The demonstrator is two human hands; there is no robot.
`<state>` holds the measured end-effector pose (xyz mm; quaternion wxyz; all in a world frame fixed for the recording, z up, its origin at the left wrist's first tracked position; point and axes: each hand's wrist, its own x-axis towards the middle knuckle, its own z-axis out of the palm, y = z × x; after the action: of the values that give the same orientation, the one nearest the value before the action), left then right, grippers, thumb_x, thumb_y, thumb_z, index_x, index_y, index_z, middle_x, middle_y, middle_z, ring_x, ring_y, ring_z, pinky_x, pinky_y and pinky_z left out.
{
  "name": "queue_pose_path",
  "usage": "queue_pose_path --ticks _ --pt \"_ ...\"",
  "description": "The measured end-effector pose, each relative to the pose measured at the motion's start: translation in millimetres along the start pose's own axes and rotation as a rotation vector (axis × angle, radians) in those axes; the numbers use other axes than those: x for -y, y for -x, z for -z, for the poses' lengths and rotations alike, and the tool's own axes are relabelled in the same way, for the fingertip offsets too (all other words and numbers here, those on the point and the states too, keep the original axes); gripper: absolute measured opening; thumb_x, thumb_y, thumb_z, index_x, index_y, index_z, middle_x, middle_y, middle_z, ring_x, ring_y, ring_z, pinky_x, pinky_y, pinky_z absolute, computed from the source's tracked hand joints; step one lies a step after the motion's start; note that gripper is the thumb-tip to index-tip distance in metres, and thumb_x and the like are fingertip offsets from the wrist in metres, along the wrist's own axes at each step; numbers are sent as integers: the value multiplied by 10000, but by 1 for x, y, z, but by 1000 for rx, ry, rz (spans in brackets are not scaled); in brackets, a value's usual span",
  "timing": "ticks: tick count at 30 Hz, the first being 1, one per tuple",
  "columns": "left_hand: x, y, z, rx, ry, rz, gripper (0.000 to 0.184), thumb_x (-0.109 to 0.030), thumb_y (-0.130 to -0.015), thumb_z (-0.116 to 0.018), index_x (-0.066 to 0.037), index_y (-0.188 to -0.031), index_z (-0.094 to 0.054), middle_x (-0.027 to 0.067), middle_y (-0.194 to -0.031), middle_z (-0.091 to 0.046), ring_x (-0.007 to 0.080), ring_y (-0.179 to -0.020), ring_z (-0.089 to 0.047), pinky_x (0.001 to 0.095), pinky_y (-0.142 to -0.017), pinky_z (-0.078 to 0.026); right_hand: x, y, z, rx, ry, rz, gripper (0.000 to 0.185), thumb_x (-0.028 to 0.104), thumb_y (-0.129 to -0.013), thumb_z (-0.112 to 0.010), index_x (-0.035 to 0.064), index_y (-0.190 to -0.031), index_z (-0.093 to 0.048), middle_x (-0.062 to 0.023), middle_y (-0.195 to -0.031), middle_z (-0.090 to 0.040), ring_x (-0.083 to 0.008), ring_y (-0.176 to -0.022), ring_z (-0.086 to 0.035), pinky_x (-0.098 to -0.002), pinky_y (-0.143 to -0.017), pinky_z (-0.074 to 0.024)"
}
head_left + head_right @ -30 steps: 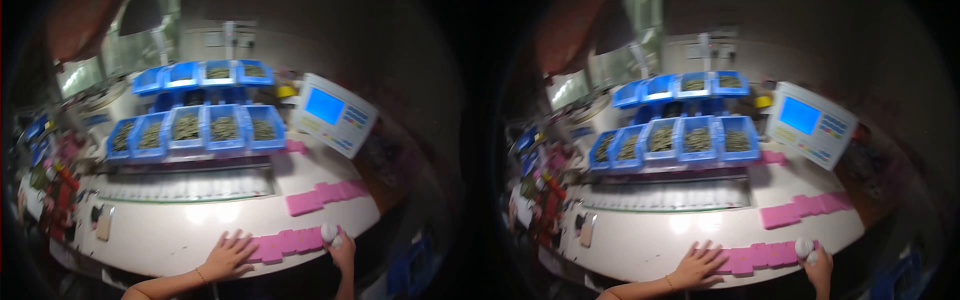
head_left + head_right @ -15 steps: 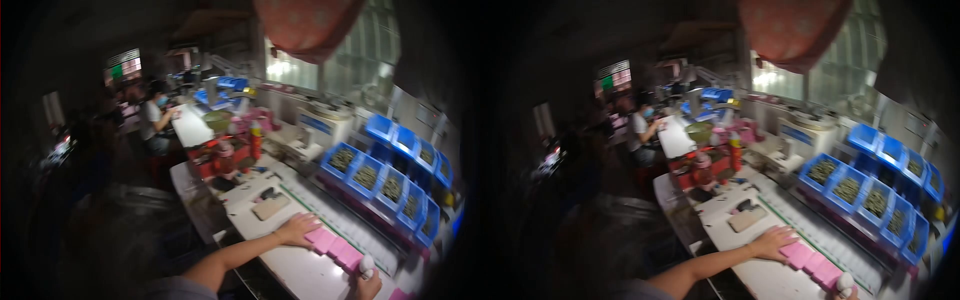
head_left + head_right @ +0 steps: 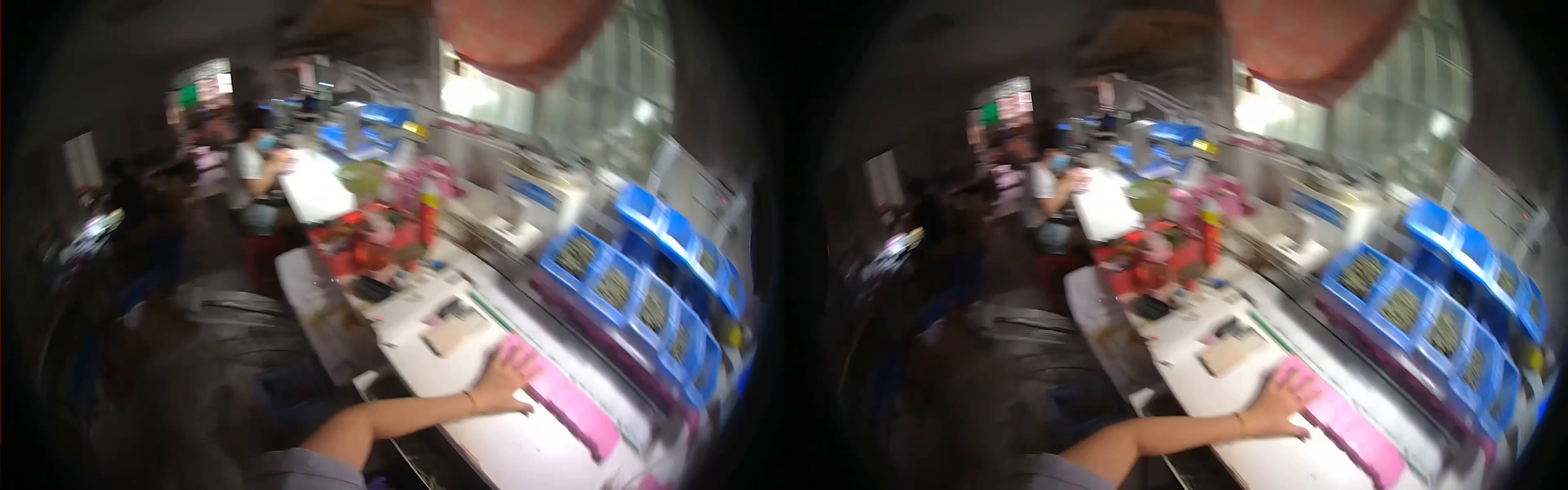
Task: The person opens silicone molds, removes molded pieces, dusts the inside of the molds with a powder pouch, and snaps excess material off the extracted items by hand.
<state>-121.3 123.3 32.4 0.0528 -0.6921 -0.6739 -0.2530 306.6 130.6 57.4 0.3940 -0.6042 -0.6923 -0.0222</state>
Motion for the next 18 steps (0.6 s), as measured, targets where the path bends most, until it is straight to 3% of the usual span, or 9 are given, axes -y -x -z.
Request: queue_pose_path --ticks 1,2,3,4,5,6,7,12,18 --pt "-6 -1 -3 -5 41 -19 928 -683 -712 -685 -130 -1432 -489 168 -1533 -357 417 -1445 -220 629 -1165 -58 9 8 -30 -356 94 -107 386 233 -958 -593 -48 -1219 -633 -233 -1275 -614 -370 -1183 -568 -447 -1020 -431" --pt "-8 -5 -7 4 95 -51 938 -694 -704 -687 -129 -1427 -491 173 -1502 -398 428 -1426 -250 642 -1158 -63 19 4 -60 -648 -88 -272 306 140 -894 -664 -17 -1157 -663 -200 -1178 -655 -406 -1096 -588 -469 -947 -461" --pt "-14 -8 -17 -33 33 -47 947 -719 -706 -671 -139 -1432 -487 174 -1493 -409 407 -1409 -288 639 -1144 -108 -43 0 -27 99 77 101 848 102 -657 -775 46 -1431 -432 -266 -1379 -479 -416 -1305 -433 -458 -1108 -340" --pt "-19 -13 -18 84 85 -34 939 -729 -721 -651 -142 -1434 -483 172 -1495 -405 386 -1416 -289 635 -1140 -123 -5 -17 -18 319 99 157 917 176 -640 -815 -82 -1407 -385 -289 -1439 -416 -458 -1363 -352 -502 -1139 -282" --pt "-27 -19 -20 67 -40 -32 924 -735 -746 -623 -145 -1441 -475 170 -1498 -406 372 -1420 -292 636 -1140 -128 36 -26 -10 449 46 50 915 130 -704 -788 -6 -1483 -327 -261 -1527 -316 -403 -1433 -272 -463 -1194 -205" --pt "-32 -26 -25 93 -35 21 930 -760 -762 -577 -145 -1451 -467 173 -1518 -387 373 -1437 -268 642 -1146 -103 21 -37 -31 546 106 194 914 152 -722 -794 -8 -1484 -316 -251 -1517 -336 -417 -1426 -276 -463 -1191 -215" --pt "-39 -31 -29 34 -55 39 940 -777 -772 -543 -145 -1463 -454 173 -1539 -362 374 -1451 -244 638 -1150 -94 16 -50 -43 562 -59 371 874 193 -746 -799 14 -1470 -345 -252 -1465 -413 -456 -1374 -344 -492 -1178 -233" --pt "-42 -33 -28 80 -95 44 940 -757 -784 -556 -132 -1475 -433 183 -1548 -343 394 -1462 -209 640 -1155 -56 13 -81 -76 689 -185 260 870 208 -762 -798 69 -1489 -341 -153 -1517 -402 -445 -1383 -345 -466 -1137 -334" --pt "-57 -10 -31 -2 54 72 818 -590 -854 -625 -84 -1465 -426 228 -1539 -332 420 -1462 -185 551 -1191 -65 13 -73 -63 593 -245 271 858 233 -681 -818 32 -1406 -405 -235 -1245 -515 -400 -1208 -458 -444 -1086 -362"
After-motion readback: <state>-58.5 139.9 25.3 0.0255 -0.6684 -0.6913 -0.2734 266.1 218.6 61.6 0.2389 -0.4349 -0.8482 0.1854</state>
